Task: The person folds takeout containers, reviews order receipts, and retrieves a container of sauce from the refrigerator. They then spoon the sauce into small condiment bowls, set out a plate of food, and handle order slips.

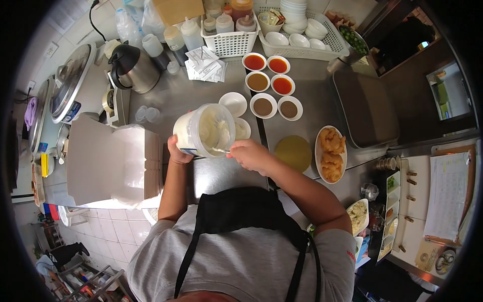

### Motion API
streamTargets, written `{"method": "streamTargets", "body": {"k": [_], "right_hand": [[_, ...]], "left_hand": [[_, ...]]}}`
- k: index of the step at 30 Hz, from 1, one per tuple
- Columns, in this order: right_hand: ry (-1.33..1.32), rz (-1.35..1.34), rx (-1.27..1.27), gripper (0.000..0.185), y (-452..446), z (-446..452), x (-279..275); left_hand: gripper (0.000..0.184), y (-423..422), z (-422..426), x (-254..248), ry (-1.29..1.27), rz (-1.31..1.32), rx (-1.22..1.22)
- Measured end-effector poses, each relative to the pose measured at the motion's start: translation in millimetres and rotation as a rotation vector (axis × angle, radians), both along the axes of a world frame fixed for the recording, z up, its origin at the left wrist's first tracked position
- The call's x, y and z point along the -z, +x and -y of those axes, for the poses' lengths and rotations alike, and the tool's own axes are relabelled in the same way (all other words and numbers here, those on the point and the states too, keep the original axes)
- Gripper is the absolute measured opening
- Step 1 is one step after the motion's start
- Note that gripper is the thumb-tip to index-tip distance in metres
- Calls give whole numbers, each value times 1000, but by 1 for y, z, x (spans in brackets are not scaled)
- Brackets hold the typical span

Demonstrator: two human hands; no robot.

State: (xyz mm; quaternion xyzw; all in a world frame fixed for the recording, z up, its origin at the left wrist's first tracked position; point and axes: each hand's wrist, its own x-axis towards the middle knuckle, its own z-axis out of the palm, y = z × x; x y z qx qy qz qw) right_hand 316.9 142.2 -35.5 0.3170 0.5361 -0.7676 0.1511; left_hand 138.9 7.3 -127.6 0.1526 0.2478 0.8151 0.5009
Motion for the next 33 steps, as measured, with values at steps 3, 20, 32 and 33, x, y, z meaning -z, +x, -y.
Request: {"method": "streamTargets", "body": {"k": [3,20,32,33], "right_hand": [[-64,-44,132,19,4,-4,-11],[1653,-57,-13,10,34,-24,70],[1023,-652,136,56,-25,-17,-14],[1033,-646,155,63,-28,-23,7]], "left_hand": [[78,-1,4,6,-27,3,-60],[73,-22,30,24,-40,94,-190],[76,13,9,7,329,364,187],[75,11,14,22,304,436,179]]}}
